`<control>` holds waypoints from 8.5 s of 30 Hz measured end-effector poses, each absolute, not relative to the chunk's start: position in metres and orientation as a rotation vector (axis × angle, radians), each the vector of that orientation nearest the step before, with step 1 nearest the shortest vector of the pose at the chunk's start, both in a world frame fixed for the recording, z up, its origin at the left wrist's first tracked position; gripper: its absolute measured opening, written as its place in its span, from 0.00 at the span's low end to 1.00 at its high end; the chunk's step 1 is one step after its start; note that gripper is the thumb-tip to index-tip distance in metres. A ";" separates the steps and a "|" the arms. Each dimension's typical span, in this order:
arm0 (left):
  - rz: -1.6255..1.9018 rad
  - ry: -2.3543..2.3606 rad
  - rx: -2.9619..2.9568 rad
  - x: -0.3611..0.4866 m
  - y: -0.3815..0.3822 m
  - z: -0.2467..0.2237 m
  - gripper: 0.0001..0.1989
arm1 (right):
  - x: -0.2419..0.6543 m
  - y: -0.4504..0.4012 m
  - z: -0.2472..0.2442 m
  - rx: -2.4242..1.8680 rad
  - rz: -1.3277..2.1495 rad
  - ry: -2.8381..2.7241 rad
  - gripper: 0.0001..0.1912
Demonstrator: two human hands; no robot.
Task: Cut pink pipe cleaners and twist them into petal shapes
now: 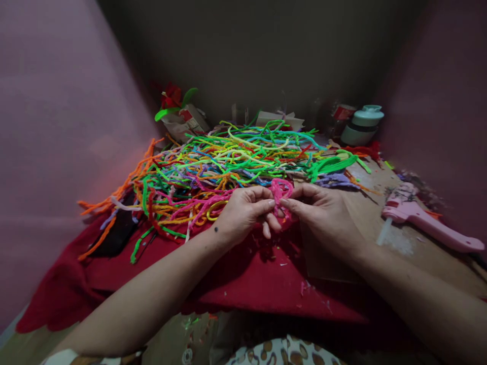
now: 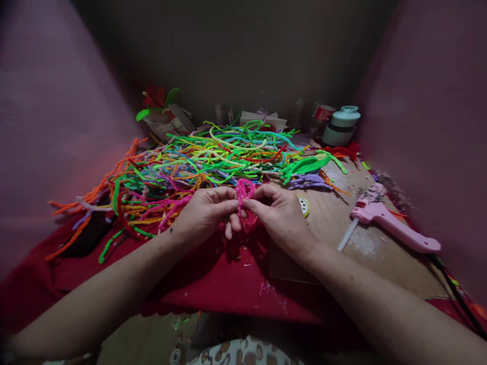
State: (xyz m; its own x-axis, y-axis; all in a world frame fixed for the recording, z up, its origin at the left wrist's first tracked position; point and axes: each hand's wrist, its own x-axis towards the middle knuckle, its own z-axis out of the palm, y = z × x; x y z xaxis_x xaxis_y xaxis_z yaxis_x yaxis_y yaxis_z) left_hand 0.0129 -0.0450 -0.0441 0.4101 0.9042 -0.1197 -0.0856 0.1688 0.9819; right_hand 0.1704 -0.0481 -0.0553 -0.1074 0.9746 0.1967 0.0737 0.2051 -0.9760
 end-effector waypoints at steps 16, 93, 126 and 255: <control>0.579 0.975 1.244 0.011 -0.039 -0.044 0.04 | 0.174 -0.034 -0.057 -0.870 1.687 -0.892 0.10; 0.863 1.159 1.474 0.010 -0.044 -0.035 0.09 | 0.159 -0.062 -0.057 -1.184 0.929 -1.651 0.07; 0.676 0.967 1.364 -0.001 -0.039 -0.036 0.10 | 0.161 -0.061 -0.055 -1.189 1.306 -1.591 0.06; 0.911 1.018 1.847 0.030 -0.025 -0.043 0.08 | 0.197 -0.037 -0.047 -1.238 1.422 -1.505 0.11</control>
